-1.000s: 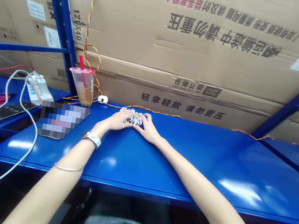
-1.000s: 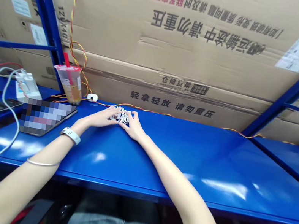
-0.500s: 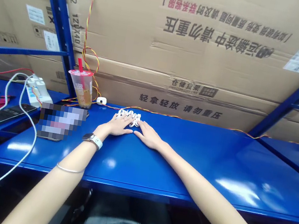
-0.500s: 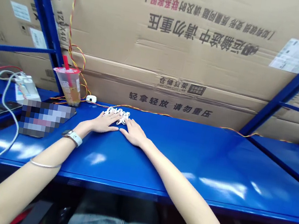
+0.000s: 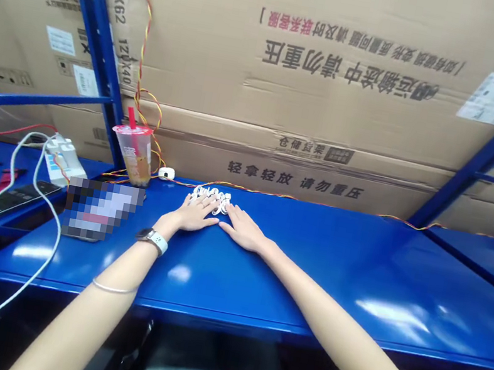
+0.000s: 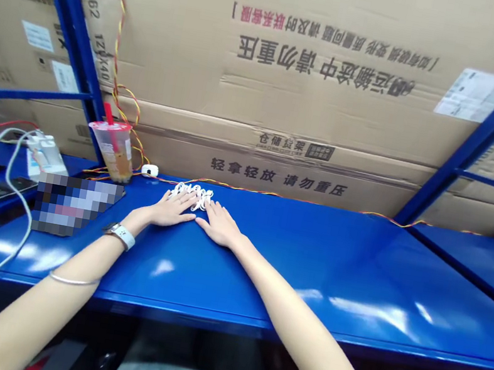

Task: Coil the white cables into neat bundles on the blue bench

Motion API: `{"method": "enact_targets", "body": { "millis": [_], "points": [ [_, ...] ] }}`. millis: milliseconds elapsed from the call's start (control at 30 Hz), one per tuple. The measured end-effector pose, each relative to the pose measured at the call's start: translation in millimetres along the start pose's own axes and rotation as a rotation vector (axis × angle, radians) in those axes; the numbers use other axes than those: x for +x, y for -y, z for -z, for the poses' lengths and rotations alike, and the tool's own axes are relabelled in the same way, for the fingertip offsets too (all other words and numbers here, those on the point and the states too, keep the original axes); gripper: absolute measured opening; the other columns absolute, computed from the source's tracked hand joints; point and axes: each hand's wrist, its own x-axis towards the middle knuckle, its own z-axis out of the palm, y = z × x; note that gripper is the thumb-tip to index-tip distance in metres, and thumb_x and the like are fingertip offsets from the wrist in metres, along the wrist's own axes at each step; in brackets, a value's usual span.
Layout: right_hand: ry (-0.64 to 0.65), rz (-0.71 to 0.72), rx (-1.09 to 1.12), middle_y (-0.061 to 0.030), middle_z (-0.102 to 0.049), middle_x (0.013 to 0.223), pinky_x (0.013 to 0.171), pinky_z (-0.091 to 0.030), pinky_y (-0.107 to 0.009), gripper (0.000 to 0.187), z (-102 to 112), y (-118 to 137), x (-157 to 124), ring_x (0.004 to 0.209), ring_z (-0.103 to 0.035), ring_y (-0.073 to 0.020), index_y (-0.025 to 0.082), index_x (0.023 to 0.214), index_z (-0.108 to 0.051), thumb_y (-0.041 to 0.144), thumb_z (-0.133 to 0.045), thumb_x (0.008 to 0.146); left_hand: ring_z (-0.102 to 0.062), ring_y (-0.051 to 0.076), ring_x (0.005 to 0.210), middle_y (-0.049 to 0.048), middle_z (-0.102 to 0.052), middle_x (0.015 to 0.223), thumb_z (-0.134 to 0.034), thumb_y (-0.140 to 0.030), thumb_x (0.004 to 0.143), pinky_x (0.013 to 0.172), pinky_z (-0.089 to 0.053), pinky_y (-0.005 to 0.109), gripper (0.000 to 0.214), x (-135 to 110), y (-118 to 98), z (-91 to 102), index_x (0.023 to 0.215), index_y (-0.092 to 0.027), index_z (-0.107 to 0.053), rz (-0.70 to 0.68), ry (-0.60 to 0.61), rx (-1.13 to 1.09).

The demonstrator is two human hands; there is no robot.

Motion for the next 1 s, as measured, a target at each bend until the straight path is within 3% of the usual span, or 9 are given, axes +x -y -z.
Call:
{"method": "enact_targets", "body": {
  "millis": [200, 400, 567, 700, 867, 1000],
  "points": [
    [-0.036, -0.01, -0.018, -0.0147, -0.023, 0.157, 0.12, -0.014, -0.048, 0.075, 0.7, 1.6, -3.8, 0.147, -0.017, -0.0279, 0.011, 0.153, -0.023, 0.059, -0.029, 0.096, -0.004, 0.03, 0.149, 0.0063, -0.011, 0.162, -0.028, -0.062, 0.091, 0.114, 0.001, 0.063, 0.071, -3.4, -3.7, 1.6, 0.154, -0.03, -0.017, -0.003, -0.045, -0.012],
    [-0.038, -0.008, -0.027, -0.015, -0.022, 0.157, 0.12, -0.016, -0.048, 0.073, 2.5, 3.0, -6.1, 0.147, -0.018, -0.0271, 0.012, 0.153, -0.023, 0.057, -0.03, 0.097, -0.003, 0.031, 0.149, 0.0052, -0.008, 0.163, -0.032, -0.056, 0.093, 0.113, -0.002, 0.066, 0.07, -4.9, -14.5, -1.9, 0.155, -0.029, -0.014, 0.039, -0.108, -0.036],
    [-0.021, -0.027, -0.029, -0.0142, -0.021, 0.158, 0.12, -0.016, -0.047, 0.073, 1.8, 2.5, -6.2, 0.148, -0.017, -0.0267, 0.011, 0.154, -0.02, 0.055, -0.032, 0.097, -0.002, 0.03, 0.149, 0.0009, -0.009, 0.163, -0.024, -0.044, 0.097, 0.113, -0.002, 0.067, 0.057, -7.4, -24.4, -0.5, 0.154, -0.034, -0.018, 0.025, -0.112, -0.04],
    [-0.028, -0.008, -0.032, -0.0118, -0.022, 0.158, 0.119, -0.019, -0.05, 0.07, 1.9, 2.3, -7.1, 0.147, -0.017, -0.027, 0.018, 0.154, -0.021, 0.056, -0.031, 0.097, -0.005, 0.03, 0.149, 0.0032, -0.012, 0.162, -0.024, -0.039, 0.098, 0.113, -0.004, 0.067, 0.057, -10.2, -29.5, 1.9, 0.154, -0.031, -0.021, 0.04, -0.108, -0.025],
    [-0.072, 0.015, -0.044, -0.016, -0.031, 0.155, 0.117, -0.022, -0.05, 0.066, 1.8, 0.5, -7.6, 0.146, -0.023, -0.0283, 0.015, 0.15, -0.032, 0.055, -0.035, 0.096, -0.01, 0.032, 0.149, 0.0062, -0.023, 0.16, -0.029, -0.037, 0.096, 0.114, -0.004, 0.068, 0.057, -11.9, -35.6, 0.3, 0.152, -0.029, -0.027, 0.067, -0.131, -0.008],
    [-0.126, 0.038, -0.023, -0.0166, -0.046, 0.144, 0.113, -0.03, -0.046, 0.049, 6.3, 3.8, -9.2, 0.139, -0.036, -0.0273, 0.014, 0.136, -0.047, 0.044, -0.042, 0.097, -0.015, 0.032, 0.148, 0.0069, -0.029, 0.157, -0.032, -0.035, 0.096, 0.115, -0.001, 0.066, 0.055, -12.9, -40.8, 0.7, 0.15, -0.027, -0.032, 0.064, -0.147, 0.009]
  ]
}}
